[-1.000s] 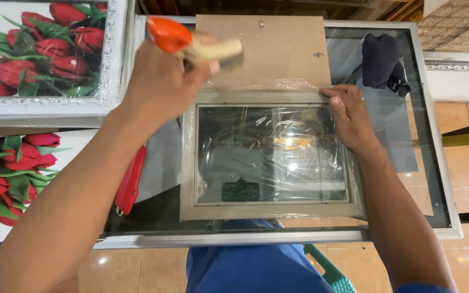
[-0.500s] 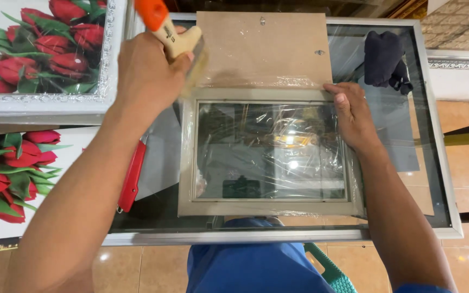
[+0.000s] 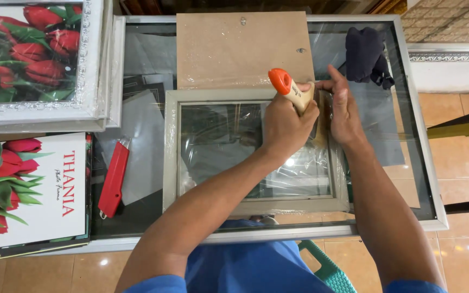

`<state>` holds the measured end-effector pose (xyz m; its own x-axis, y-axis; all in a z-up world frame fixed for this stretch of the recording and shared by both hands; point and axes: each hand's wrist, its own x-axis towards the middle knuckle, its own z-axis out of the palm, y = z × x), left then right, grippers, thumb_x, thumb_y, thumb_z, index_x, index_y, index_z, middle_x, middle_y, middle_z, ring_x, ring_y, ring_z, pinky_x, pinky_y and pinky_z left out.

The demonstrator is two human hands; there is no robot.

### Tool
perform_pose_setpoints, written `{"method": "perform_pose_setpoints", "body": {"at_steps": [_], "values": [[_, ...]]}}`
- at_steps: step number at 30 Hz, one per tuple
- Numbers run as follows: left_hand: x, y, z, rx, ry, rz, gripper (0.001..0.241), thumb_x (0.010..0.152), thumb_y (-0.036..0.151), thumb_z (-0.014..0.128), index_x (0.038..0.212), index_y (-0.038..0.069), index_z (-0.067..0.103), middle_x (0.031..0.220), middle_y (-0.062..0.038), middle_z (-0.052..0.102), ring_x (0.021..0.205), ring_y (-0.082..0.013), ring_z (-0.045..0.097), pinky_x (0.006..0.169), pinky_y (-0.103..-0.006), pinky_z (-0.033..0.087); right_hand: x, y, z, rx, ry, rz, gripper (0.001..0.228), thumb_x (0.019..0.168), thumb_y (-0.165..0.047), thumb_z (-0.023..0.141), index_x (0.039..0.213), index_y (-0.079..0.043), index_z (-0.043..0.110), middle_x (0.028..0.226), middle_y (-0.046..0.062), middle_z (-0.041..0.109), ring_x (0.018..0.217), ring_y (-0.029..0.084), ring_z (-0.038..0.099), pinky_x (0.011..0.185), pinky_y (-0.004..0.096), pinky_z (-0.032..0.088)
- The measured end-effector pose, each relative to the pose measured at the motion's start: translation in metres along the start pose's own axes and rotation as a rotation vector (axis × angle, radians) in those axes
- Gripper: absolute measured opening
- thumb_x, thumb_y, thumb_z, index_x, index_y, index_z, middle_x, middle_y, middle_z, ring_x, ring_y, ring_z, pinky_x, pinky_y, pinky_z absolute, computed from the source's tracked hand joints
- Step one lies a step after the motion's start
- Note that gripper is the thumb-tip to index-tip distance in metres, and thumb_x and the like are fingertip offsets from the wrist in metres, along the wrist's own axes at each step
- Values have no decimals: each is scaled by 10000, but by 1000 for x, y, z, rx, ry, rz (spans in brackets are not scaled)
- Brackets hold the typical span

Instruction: The recorder is assembling a picture frame by inserting the backing and cleaning the glass.

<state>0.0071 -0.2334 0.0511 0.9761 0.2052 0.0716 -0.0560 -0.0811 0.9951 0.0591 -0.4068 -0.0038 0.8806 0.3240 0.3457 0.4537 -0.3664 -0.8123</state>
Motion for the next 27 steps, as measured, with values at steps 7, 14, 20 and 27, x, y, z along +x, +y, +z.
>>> {"method": "perform_pose_setpoints", "body": {"at_steps": [7,14,20,27], "values": [[-1,-2,-84,237,95,185,329,808,168,699,1105,25,696,1015,-243,732,965,-453,726,779,-521,595,-1,-2,3,-199,-20,-19,637,1154,-468,258,1633,-54,330,1336,179,608,1244,377,541,1063,511,384],[-7,39,-239,740,167,277,334,841,35,730,1174,19,718,1041,-268,679,958,-512,689,796,-554,559,1,0,4,-192,-13,-31,617,1161,-455,296,1634,-61,336,1334,174,587,1239,347,505,1086,500,357],[-21,73,-243,685,32,601,356,894,-105,742,1232,-32,659,1152,-175,723,866,-233,705,720,-305,569,3,-30,9,-206,10,-46,649,1131,-427,374,1498,106,421,1311,258,564,1179,340,530,1002,432,417],[-23,24,-209,652,-346,629,329,916,-73,692,1183,101,770,1042,-182,772,1018,-383,740,895,-471,601,4,-16,2,-327,-66,-104,567,1164,-365,339,1565,19,457,1292,243,576,1210,433,515,1060,527,395]]}}
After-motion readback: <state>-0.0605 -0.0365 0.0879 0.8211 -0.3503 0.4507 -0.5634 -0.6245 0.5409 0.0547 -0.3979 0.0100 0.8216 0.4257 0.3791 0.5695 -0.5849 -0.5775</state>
